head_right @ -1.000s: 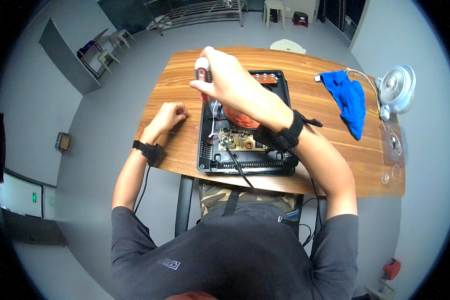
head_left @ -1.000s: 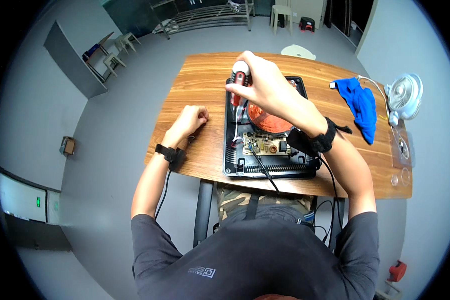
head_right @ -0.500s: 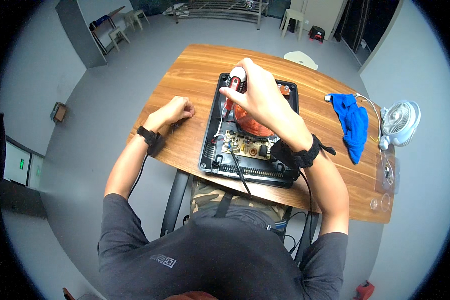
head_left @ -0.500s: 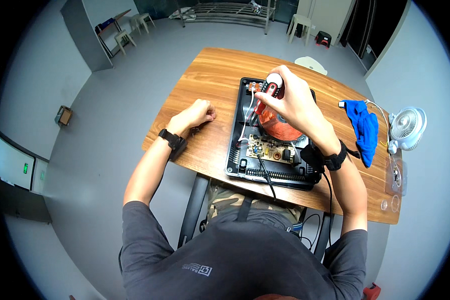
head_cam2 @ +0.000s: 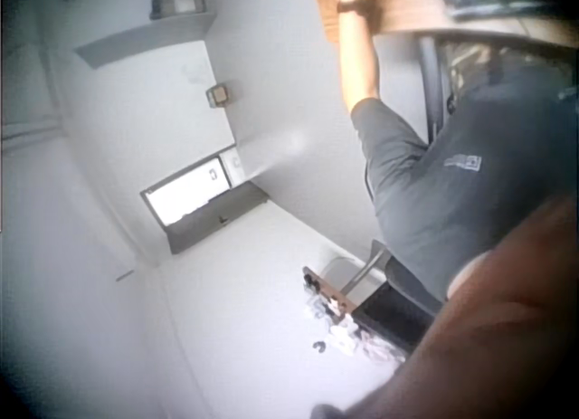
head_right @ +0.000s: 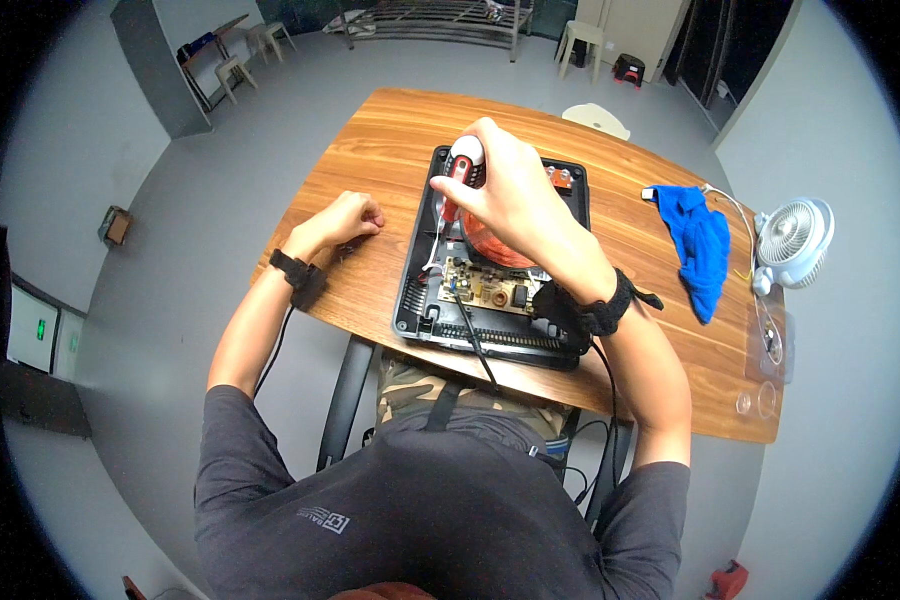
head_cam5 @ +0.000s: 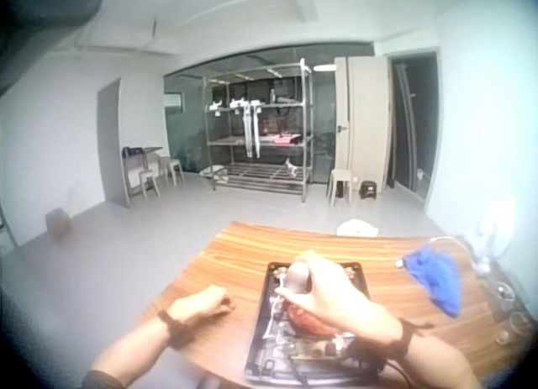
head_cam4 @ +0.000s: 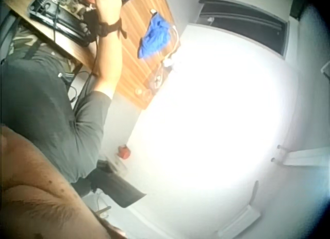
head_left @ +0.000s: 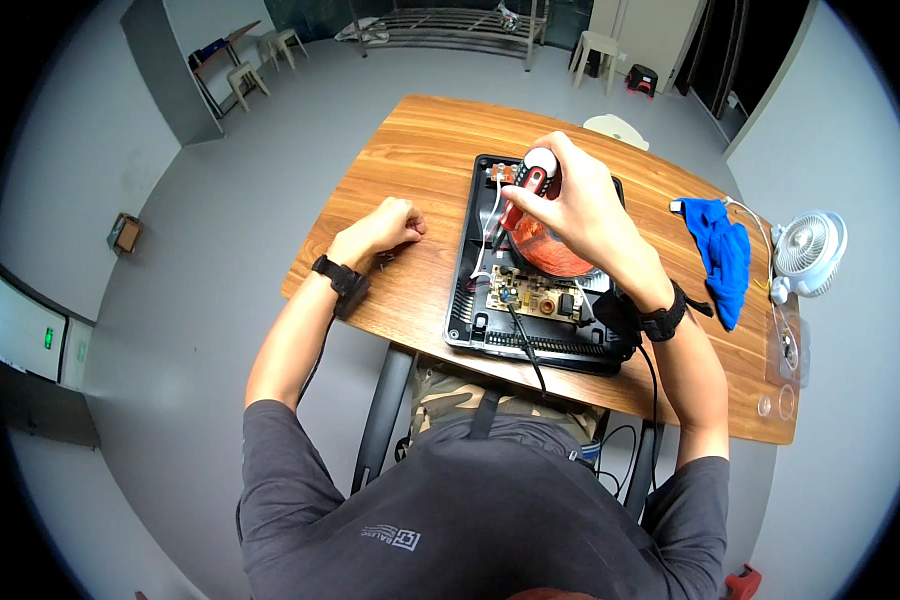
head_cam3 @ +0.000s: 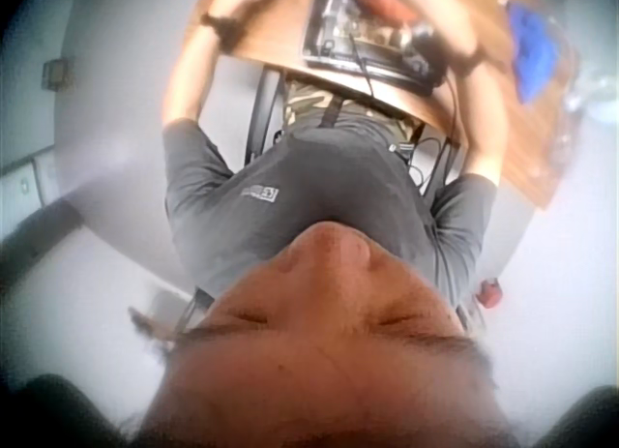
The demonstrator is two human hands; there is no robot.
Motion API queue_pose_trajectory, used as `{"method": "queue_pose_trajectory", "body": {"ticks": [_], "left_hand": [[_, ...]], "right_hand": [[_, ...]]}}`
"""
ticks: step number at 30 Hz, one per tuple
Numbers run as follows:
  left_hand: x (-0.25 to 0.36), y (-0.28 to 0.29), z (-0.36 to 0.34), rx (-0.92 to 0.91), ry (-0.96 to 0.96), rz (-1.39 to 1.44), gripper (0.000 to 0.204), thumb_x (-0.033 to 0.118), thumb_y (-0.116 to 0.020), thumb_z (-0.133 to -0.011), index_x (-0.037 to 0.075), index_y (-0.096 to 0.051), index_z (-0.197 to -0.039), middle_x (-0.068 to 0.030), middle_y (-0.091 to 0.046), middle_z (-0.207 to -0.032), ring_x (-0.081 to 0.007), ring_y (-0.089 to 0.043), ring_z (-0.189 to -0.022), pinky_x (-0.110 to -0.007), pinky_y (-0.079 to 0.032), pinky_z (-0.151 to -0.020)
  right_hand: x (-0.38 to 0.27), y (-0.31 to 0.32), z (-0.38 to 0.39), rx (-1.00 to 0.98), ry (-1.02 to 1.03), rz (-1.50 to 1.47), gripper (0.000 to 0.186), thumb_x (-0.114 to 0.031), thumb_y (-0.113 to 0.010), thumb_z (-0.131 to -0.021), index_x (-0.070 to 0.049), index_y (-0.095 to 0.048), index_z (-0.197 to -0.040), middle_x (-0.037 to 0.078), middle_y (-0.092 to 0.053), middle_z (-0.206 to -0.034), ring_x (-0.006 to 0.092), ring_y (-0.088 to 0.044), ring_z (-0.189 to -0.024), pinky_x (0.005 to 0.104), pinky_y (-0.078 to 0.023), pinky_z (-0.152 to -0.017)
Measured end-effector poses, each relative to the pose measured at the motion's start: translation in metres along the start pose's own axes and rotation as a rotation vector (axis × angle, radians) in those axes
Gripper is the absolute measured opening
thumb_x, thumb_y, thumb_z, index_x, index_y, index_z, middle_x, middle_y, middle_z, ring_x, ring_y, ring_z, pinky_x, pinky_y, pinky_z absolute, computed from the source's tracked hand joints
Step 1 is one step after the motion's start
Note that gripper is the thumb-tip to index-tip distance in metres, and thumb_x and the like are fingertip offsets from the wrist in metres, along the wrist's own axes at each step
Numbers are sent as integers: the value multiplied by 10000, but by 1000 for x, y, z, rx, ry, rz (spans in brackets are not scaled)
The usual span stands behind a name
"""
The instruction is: The person uses a screwdriver to remove screws from the bottom of a black electronic device, flips it over to reveal the internal components, and continues to unscrew parts from the interior.
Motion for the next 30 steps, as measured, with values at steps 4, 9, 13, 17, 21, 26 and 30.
{"method": "queue_pose_trajectory", "body": {"ticks": [4, 9, 13, 17, 21, 26, 30], "left_hand": [[16, 26, 0, 138, -89, -80, 169, 103, -745, -912, -12, -741, -1036, -171, -735, -989, -297, -721, -883, -383, -572, -783], [76, 57, 14, 252, -220, 163, 161, 104, -688, -961, 2, -715, -1082, -99, -684, -946, -178, -663, -841, -336, -543, -769], [141, 41, 35, 69, -345, 284, 281, 82, -715, -891, 42, -710, -1169, -81, -682, -920, -164, -614, -764, -328, -523, -701], [168, 27, 47, 50, -418, 297, 270, 127, -731, -859, -4, -629, -1073, -147, -683, -909, -246, -648, -770, -362, -528, -699], [166, 4, 48, -121, -330, 287, 322, 181, -779, -864, -29, -662, -1078, -168, -743, -987, -274, -720, -910, -411, -553, -839], [167, -4, 48, -111, -285, 222, 353, 247, -806, -849, -55, -668, -966, -203, -731, -890, -329, -719, -837, -418, -550, -773], [165, -7, 45, -96, -291, 232, 381, 253, -813, -836, -88, -654, -892, -237, -717, -851, -363, -724, -812, -430, -559, -737]], "right_hand": [[-7, 2, 0, 11, 33, 8, 436, -236, -840, -856, 22, -575, -1087, 194, -688, -891, 344, -705, -830, 418, -557, -742], [-25, 0, 6, 5, 127, 27, 413, -224, -822, -859, 15, -593, -1106, 204, -677, -934, 371, -693, -879, 431, -551, -778], [-32, -12, 16, -24, 223, -6, 360, -218, -800, -869, 5, -585, -1052, 200, -636, -893, 383, -664, -859, 455, -537, -782], [-40, -22, 23, -80, 317, 42, 341, -209, -772, -878, 4, -572, -1054, 192, -605, -945, 384, -647, -891, 464, -527, -781], [-34, -31, 31, -138, 297, 41, 343, -214, -765, -885, -10, -544, -1050, 181, -578, -931, 390, -638, -897, 469, -526, -761], [-23, -47, 37, -242, 237, 42, 355, -230, -776, -891, -22, -578, -1099, 176, -609, -973, 368, -637, -936, 445, -520, -820], [-22, -50, 41, -258, 217, 59, 352, -214, -776, -887, -28, -564, -1098, 172, -593, -981, 371, -626, -946, 443, -514, -822]]}}
Point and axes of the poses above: each hand's wrist, its own z-axis away from the middle knuckle, its own y-axis out of the back of the hand, x = y × z, the point moved 9 cm from there along -z, towards the middle knuckle
